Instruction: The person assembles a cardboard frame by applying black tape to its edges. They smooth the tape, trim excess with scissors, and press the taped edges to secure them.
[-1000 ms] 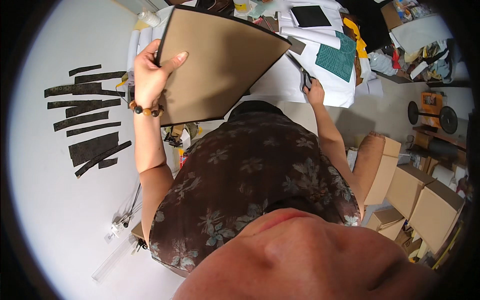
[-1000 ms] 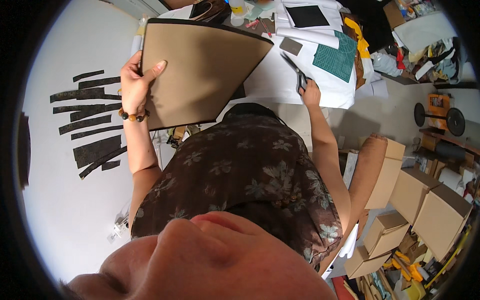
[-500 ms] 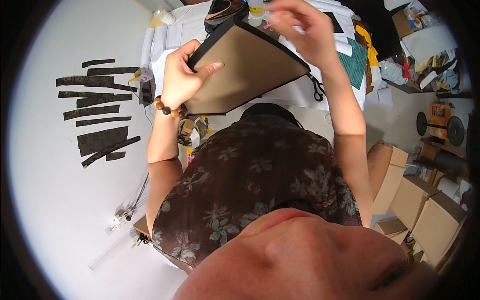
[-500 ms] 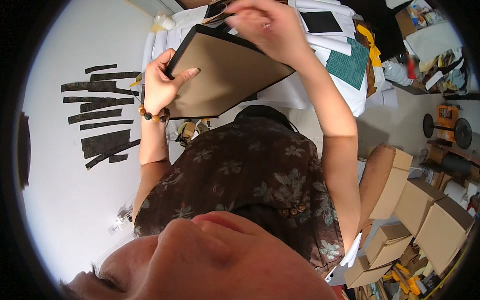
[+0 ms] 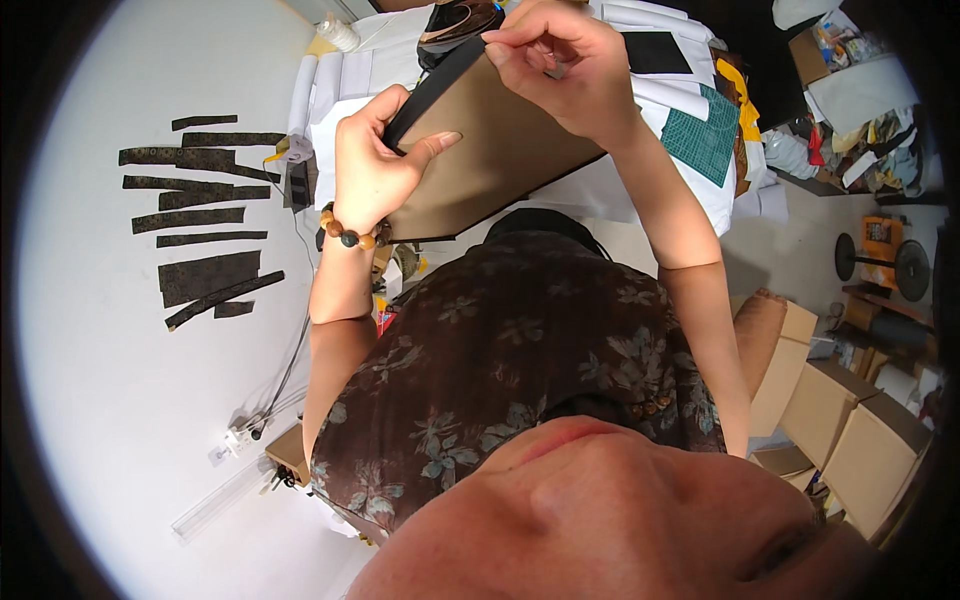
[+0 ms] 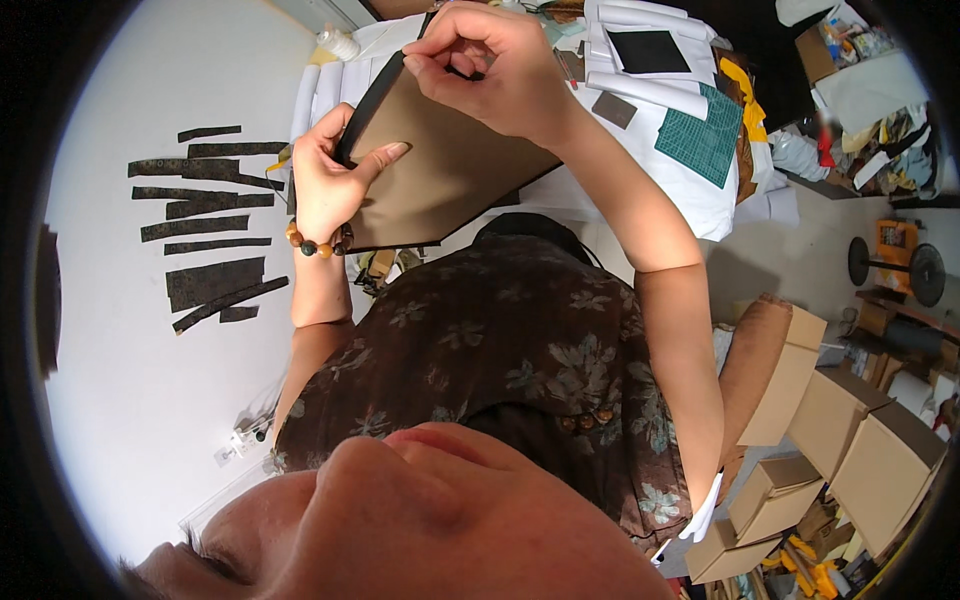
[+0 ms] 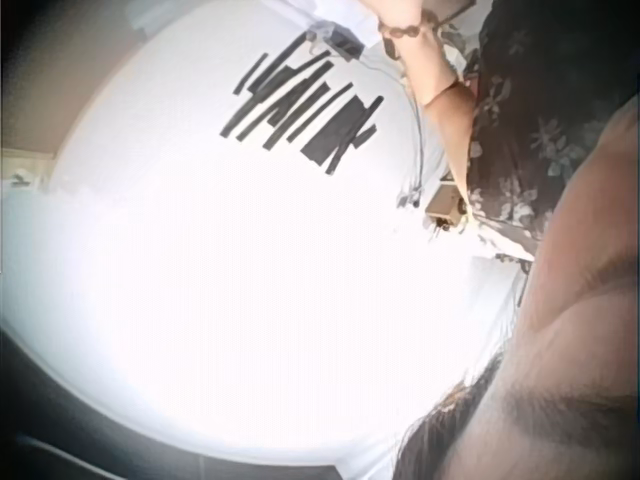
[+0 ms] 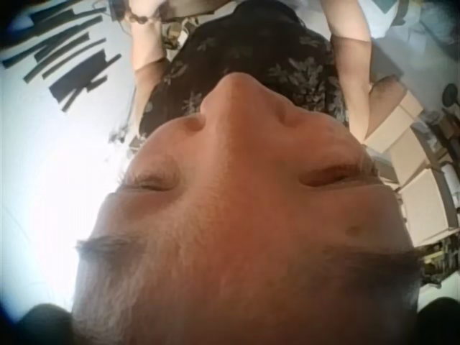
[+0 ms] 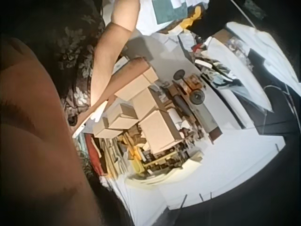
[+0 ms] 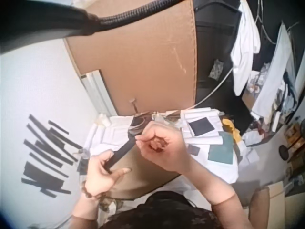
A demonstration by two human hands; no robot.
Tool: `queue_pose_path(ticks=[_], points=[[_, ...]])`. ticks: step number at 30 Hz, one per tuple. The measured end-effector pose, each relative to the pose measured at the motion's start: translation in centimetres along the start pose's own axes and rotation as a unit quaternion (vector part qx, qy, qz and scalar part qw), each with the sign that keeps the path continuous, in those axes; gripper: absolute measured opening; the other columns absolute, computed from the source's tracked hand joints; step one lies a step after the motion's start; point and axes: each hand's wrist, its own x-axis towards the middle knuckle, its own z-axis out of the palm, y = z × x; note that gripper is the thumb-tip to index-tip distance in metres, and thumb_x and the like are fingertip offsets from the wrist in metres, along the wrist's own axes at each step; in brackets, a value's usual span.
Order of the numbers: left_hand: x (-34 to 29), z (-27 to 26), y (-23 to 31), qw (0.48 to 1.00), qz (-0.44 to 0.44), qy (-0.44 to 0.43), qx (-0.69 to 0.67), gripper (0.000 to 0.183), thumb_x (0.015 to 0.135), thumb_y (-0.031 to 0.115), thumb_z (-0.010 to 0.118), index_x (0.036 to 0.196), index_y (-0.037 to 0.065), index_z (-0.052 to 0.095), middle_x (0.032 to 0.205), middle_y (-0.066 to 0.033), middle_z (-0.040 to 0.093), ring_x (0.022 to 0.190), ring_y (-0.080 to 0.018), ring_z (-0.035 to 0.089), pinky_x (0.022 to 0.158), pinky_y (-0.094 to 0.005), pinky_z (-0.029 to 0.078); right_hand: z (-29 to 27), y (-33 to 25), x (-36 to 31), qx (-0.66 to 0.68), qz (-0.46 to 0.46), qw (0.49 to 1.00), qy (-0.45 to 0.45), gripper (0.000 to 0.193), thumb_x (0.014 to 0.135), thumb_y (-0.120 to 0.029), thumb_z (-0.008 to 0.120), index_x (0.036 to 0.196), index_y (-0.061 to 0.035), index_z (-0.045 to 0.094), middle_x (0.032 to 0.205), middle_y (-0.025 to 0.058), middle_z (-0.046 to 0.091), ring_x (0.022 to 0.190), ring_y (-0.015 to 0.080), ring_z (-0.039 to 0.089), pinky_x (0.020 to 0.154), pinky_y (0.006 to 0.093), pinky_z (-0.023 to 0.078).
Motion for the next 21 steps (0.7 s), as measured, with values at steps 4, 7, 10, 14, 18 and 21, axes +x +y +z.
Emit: queue_pose_path(ticks=[4, 7, 10, 14, 18, 21], points=[[-0.1, 0.5, 0.0, 0.999, 0.035, 0.02, -0.005, 0.02, 0.072, -0.001, 0.076, 0.077, 0.0, 0.056, 0.064, 0.0001, 0.06, 0.058, -0.002, 0.049, 0.051, -0.0197, 0.04, 0.7, 1.5, -0.6, 0.181, 0.044, 0.982, 0.023, 0.013, 0.08, 0.013, 0.064, 0.085, 0.002, 0.06, 0.084, 0.0005, 0.052, 0.068, 0.0025, 0.045, 0.057, 0.0166, 0.031], [-0.2, 0.7, -0.1, 0.999, 0.037, 0.022, -0.006, 0.021, 0.071, 0.0, 0.076, 0.077, 0.0, 0.056, 0.064, -0.0001, 0.06, 0.058, -0.0022, 0.049, 0.051, -0.0199, 0.04, 0.8, 1.3, -0.7, 0.195, 0.059, 0.979, 0.024, 0.013, 0.08, 0.013, 0.064, 0.086, 0.0021, 0.059, 0.084, 0.0002, 0.052, 0.071, 0.0029, 0.046, 0.06, 0.0166, 0.033], [0.1, 0.8, -0.8, 0.999, 0.031, 0.014, -0.005, 0.02, 0.071, 0.0, 0.076, 0.078, 0.0, 0.057, 0.065, -0.0004, 0.061, 0.059, -0.0026, 0.05, 0.052, -0.02, 0.042, 0.9, 2.0, -0.5, 0.231, 0.06, 0.971, 0.012, 0.016, 0.079, 0.013, 0.064, 0.09, 0.0013, 0.062, 0.085, -0.0003, 0.052, 0.073, 0.0029, 0.047, 0.062, 0.0172, 0.036], [0.8, -0.3, -1.9, 0.999, 0.004, -0.004, -0.053, 0.02, 0.072, 0.0, 0.077, 0.085, -0.001, 0.061, 0.073, -0.0022, 0.066, 0.063, -0.0042, 0.056, 0.056, -0.0202, 0.045, -0.9, -0.8, -0.7, 0.011, 0.119, 0.993, 0.004, 0.032, 0.078, 0.01, 0.068, 0.107, -0.0005, 0.061, 0.086, -0.0025, 0.053, 0.074, 0.0027, 0.048, 0.066, 0.0169, 0.038], [2.7, -2.2, -4.7, 0.988, -0.037, 0.013, -0.152, 0.03, 0.074, -0.001, 0.075, 0.102, -0.001, 0.064, 0.087, -0.0082, 0.07, 0.072, -0.0121, 0.066, 0.066, -0.0247, 0.054, -4.9, 2.0, -4.5, 0.072, 0.226, 0.96, 0.148, 0.034, 0.084, 0.0, 0.067, 0.116, -0.0028, 0.057, 0.085, -0.0046, 0.054, 0.076, 0.0034, 0.05, 0.069, 0.0165, 0.042], [4.1, -6.7, -8.2, 0.974, -0.099, -0.017, -0.206, 0.035, 0.075, 0.002, 0.075, 0.108, -0.001, 0.063, 0.091, -0.0088, 0.07, 0.075, -0.0153, 0.067, 0.069, -0.0272, 0.055, -6.9, 7.1, -9.5, 0.012, 0.293, 0.937, 0.189, 0.018, 0.091, -0.008, 0.06, 0.108, -0.0026, 0.058, 0.087, -0.0049, 0.057, 0.079, 0.0032, 0.052, 0.073, 0.0183, 0.043]])
